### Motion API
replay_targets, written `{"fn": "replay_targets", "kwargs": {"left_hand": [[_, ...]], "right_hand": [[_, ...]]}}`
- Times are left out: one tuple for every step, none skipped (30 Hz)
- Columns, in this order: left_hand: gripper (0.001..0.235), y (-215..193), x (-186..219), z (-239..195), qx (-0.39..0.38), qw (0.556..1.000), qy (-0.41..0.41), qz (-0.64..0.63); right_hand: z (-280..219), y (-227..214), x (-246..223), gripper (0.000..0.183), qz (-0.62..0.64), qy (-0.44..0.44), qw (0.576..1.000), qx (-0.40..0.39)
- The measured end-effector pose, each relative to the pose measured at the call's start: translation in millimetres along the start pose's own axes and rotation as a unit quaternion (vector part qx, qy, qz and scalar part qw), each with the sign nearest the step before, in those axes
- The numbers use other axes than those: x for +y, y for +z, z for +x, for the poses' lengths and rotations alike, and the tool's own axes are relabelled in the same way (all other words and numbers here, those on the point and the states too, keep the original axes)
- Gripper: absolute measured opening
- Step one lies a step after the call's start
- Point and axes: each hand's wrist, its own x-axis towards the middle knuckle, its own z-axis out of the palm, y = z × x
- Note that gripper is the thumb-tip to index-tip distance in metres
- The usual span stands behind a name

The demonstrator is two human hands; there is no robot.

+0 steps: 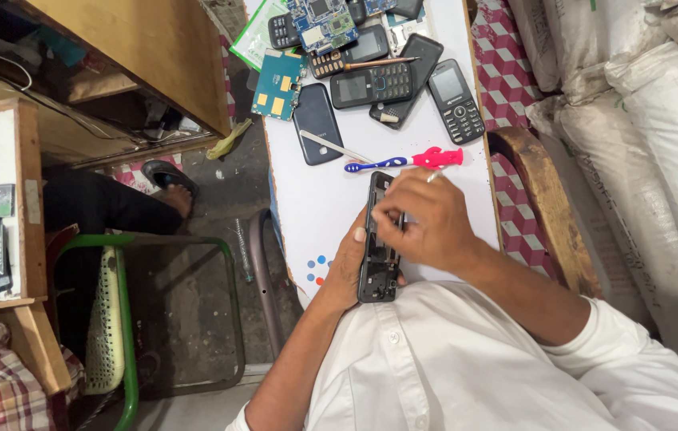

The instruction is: The person disassembles a mobile phone by prying open the back cover and removing internal components. They handle the phone body, back cover, and internal parts, then reassemble the device by placing the back cover back on.

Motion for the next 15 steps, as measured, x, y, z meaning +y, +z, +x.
{"fn": "replay_targets", "kwargs": {"left_hand": [[0.099, 0.0, -1.3, -0.2, -0.006, 1.0, -0.001, -0.004], [0.1, -0.3, -1.7, 0.9, -0.012, 1.0, -0.001, -0.007], [0.1, -0.6, -2.1, 2.0, -0.017, 1.0, -0.004, -0.023], [0.1, -1.0, -2.6, 2.7, -0.022, 0.999, -0.007, -0.039], [0.1, -1.7, -3.5, 3.5, -0.026, 0.998, -0.009, -0.054], [0.099, -1.8, -5.5, 2.7, -0.029, 0.997, -0.006, -0.068], [0.098, -3.7, -6.8, 1.5, -0.032, 0.996, -0.003, -0.082], [0.097, -4.5, -9.0, 1.2, -0.037, 0.995, 0.0, -0.097], [0.093, -5.4, -10.9, 0.7, -0.033, 0.993, -0.008, -0.114], [0.089, -6.3, -12.1, 1.5, -0.028, 0.991, -0.015, -0.13], [0.086, -7.3, -12.8, 2.2, -0.024, 0.989, -0.021, -0.145], [0.084, -8.7, -12.6, 2.7, -0.028, 0.985, -0.016, -0.17], [0.082, -10.5, -12.1, 3.3, -0.032, 0.98, -0.012, -0.194], [0.08, -11.5, -13.0, 3.0, -0.034, 0.975, -0.007, -0.22], [0.079, -12.9, -14.0, 2.7, -0.043, 0.974, -0.001, -0.224]], "right_hand": [[1.4, 0.0, 2.2, 0.009, -0.013, 0.026, 1.0, 0.006], [7.1, 0.5, 8.3, 0.008, -0.026, 0.05, 0.998, 0.012], [12.7, 0.9, 14.5, 0.008, -0.038, 0.075, 0.996, 0.018], [16.4, 2.5, 18.6, 0.007, -0.036, 0.075, 0.996, 0.018], [19.7, 4.5, 22.8, 0.007, -0.033, 0.075, 0.996, 0.017], [20.0, 6.2, 25.3, 0.007, -0.03, 0.077, 0.996, 0.016], [18.8, 8.2, 26.7, 0.008, -0.017, 0.083, 0.996, 0.013], [17.1, 8.8, 28.4, 0.008, -0.006, 0.088, 0.996, 0.009], [14.6, 9.0, 29.3, 0.009, 0.006, 0.094, 0.996, 0.006], [12.6, 8.7, 30.1, 0.008, 0.04, 0.119, 0.992, 0.009], [10.2, 7.8, 30.7, 0.007, 0.074, 0.144, 0.987, 0.012], [8.2, 7.2, 31.6, 0.006, 0.109, 0.168, 0.98, 0.014], [6.1, 6.5, 33.5, 0.005, 0.123, 0.164, 0.978, 0.027], [2.0, 4.8, 36.1, 0.004, 0.137, 0.162, 0.977, 0.038], [-2.9, 3.6, 39.1, 0.004, 0.151, 0.159, 0.974, 0.049]]}}
